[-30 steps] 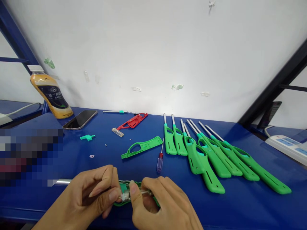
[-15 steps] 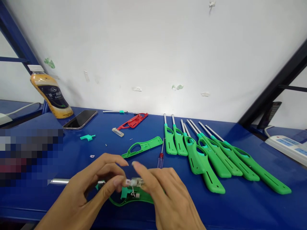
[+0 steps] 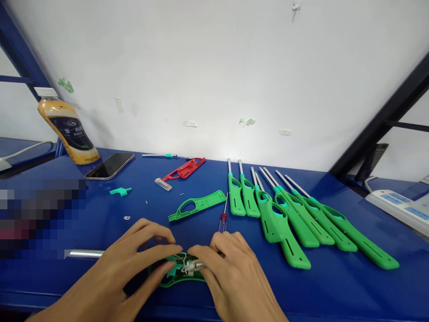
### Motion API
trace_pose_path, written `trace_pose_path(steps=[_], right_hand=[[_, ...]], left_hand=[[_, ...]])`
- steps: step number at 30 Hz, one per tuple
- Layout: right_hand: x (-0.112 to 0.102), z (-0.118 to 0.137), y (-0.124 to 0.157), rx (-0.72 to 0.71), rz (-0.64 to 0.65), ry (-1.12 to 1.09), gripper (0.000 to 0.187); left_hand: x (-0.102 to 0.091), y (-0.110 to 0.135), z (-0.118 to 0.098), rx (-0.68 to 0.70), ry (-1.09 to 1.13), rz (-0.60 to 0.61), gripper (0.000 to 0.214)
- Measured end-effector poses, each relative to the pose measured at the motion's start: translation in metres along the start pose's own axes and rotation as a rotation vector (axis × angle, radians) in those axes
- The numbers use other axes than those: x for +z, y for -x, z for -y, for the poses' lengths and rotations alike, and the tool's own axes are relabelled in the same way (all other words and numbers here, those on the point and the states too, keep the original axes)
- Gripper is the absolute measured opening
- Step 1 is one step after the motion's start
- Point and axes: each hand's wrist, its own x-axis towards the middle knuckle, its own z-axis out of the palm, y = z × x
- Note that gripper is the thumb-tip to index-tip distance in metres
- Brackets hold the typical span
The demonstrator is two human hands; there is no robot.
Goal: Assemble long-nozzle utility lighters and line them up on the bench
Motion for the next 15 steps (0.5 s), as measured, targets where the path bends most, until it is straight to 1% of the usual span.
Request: trace_pose_path(steps=[3,6,11,15], right_hand=[[0.0021,-0.0004,-0.0009,-0.003,-0.010,0.000,0.029],[0.0026,0.0005,-0.0034,-0.012,0.020,0.014,0.031],[0.0031,0.0029,-0.0077,-0.049,0.027,0.083,0.034],[0.0023,0.0041,-0.0080,-0.052,0.058,0.103,0.031]], left_hand=[[0.0041,0.0072,0.0007,0.020,-0.047,-0.004,0.022],[0.0090,0.0117,0.0013,0.027,-0.065,-0.009,0.019],[0.0086,0.0106,-0.0004,0.017,-0.058,0.033,0.020],[0.0070,0.0095,-0.0010,0.033,-0.045,-0.020,0.020]])
